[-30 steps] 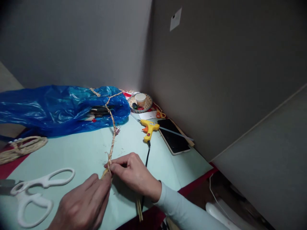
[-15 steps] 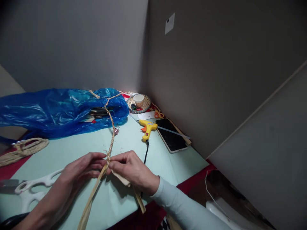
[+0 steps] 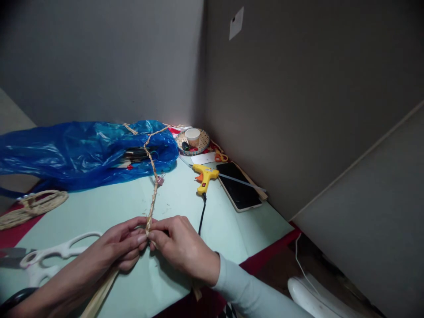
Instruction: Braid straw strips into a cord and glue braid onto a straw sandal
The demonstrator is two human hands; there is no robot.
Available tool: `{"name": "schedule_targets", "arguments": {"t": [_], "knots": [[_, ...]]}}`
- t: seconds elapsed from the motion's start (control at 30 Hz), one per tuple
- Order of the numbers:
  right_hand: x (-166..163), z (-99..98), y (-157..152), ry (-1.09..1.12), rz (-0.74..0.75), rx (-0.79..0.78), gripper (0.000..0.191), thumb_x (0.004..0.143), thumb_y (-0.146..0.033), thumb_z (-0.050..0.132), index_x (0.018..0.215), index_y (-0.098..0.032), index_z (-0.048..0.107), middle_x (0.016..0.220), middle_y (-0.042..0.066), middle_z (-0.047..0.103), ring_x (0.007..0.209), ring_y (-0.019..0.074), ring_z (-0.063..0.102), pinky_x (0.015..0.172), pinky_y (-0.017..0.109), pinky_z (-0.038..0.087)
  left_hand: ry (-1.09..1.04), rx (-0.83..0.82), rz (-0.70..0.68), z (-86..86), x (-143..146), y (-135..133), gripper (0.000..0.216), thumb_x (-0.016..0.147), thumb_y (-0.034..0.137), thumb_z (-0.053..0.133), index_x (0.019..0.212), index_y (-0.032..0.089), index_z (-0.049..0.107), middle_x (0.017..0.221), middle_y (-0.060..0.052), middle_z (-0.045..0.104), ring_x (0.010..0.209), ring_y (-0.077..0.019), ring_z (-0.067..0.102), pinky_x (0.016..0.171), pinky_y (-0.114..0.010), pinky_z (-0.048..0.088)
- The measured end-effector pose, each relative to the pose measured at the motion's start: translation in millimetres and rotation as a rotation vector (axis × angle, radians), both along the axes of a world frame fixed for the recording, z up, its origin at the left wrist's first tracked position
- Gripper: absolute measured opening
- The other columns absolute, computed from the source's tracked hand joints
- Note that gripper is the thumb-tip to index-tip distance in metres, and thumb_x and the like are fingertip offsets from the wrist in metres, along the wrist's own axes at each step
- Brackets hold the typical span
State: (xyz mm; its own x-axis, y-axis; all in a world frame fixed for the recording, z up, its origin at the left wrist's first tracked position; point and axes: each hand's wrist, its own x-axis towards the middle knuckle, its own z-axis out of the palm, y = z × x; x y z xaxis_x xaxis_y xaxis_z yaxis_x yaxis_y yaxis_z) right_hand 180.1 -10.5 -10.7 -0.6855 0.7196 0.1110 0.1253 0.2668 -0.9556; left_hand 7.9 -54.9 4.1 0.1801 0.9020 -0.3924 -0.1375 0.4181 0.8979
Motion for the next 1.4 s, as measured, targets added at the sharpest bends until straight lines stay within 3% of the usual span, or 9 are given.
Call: {"name": "schedule_targets", "arguments": {"t": [0.37,0.6,0.77,0.9,1.07,1.13,1.23,1.3,1.4], "knots": [[0,1.7,-11,-0.269,-0.16,0.284,0.023,0.095,-0.025,0.05,0.082,-0.015,0.066,0.063,-0.002,0.058,0.058,0.009,0.045,0.058,0.022,0.031,0.455,0.172,-0.071,-8.6,-7,-2,0.024,0.088,0.039,0.054,0.078,0.017,0.056,0.06,0.008,0.039,0.054,-0.0101,0.031,0.051,-0.026,0.022],[3,7.1,-8,-0.33,-0.131,0.333,0.023,0.094,-0.021,0.051,0.075,-0.015,0.064,0.059,-0.003,0.056,0.055,0.0087,0.045,0.057,0.022,0.031,0.479,0.221,0.025,-6.6,-1,-1,0.028,0.078,0.043,0.064,0.067,0.018,0.057,0.058,0.007,0.043,0.057,-0.0118,0.034,0.053,-0.025,0.025],[10,13.9,-17,-0.345,-0.229,0.454,0.02,0.094,-0.02,0.053,0.085,-0.015,0.07,0.076,0.004,0.068,0.067,0.013,0.059,0.064,0.023,0.04,0.465,0.192,0.088,-11.0,0,2,0.029,0.075,0.042,0.067,0.064,0.018,0.057,0.052,0.009,0.042,0.051,-0.0099,0.03,0.05,-0.023,0.021],[0,11.0,-41,-0.46,-0.3,0.737,0.02,0.094,-0.015,0.049,0.087,-0.013,0.068,0.076,0.006,0.064,0.062,0.0172,0.059,0.055,0.028,0.042,0.392,0.177,0.097,-13.8,1,1,0.029,0.075,0.043,0.069,0.064,0.016,0.062,0.058,0.004,0.055,0.055,-0.0105,0.04,0.052,-0.022,0.026],[-20,-7.3,-59,-0.499,-0.386,1.325,0.032,0.082,0.002,0.044,0.105,0.005,0.066,0.072,0.014,0.067,0.055,0.0241,0.059,0.04,0.033,0.036,0.282,0.122,0.112,-16.2,-1,-3,0.032,0.076,0.048,0.067,0.071,0.017,0.064,0.048,0.01,0.039,0.044,-0.0068,0.024,0.043,-0.021,0.015],[-23,-10.3,-59,-0.439,-0.433,1.42,0.033,0.081,0.001,0.043,0.103,0.009,0.066,0.071,0.017,0.067,0.054,0.0244,0.057,0.041,0.033,0.037,0.252,0.133,0.12,-14.9,-1,-4,0.03,0.072,0.046,0.072,0.071,0.016,0.067,0.054,0.006,0.051,0.048,-0.0078,0.036,0.046,-0.02,0.026],[-15,-2.4,-56,-0.339,-0.427,1.317,0.026,0.088,-0.008,0.045,0.089,-0.001,0.07,0.067,0.012,0.065,0.056,0.0227,0.053,0.047,0.034,0.04,0.219,0.154,0.141,-10.8,-1,-5,0.025,0.066,0.038,0.079,0.07,0.016,0.07,0.067,0.0,0.065,0.064,-0.0126,0.053,0.062,-0.022,0.039],[-3,9.5,-49,-0.295,-0.384,1.043,0.026,0.094,-0.022,0.048,0.087,-0.009,0.069,0.074,0.009,0.065,0.066,0.0226,0.056,0.058,0.036,0.046,0.208,0.137,0.15,-8.1,1,-6,0.024,0.068,0.039,0.078,0.071,0.016,0.071,0.065,0.001,0.065,0.06,-0.0112,0.051,0.057,-0.021,0.036],[11,25.4,-31,-0.23,-0.374,0.538,0.022,0.097,-0.028,0.05,0.108,-0.015,0.065,0.101,0.009,0.067,0.091,0.021,0.06,0.082,0.034,0.047,0.194,0.099,0.146,-5.2,2,-7,0.025,0.072,0.041,0.076,0.081,0.017,0.074,0.064,0.002,0.064,0.054,-0.0099,0.049,0.052,-0.02,0.033]]}}
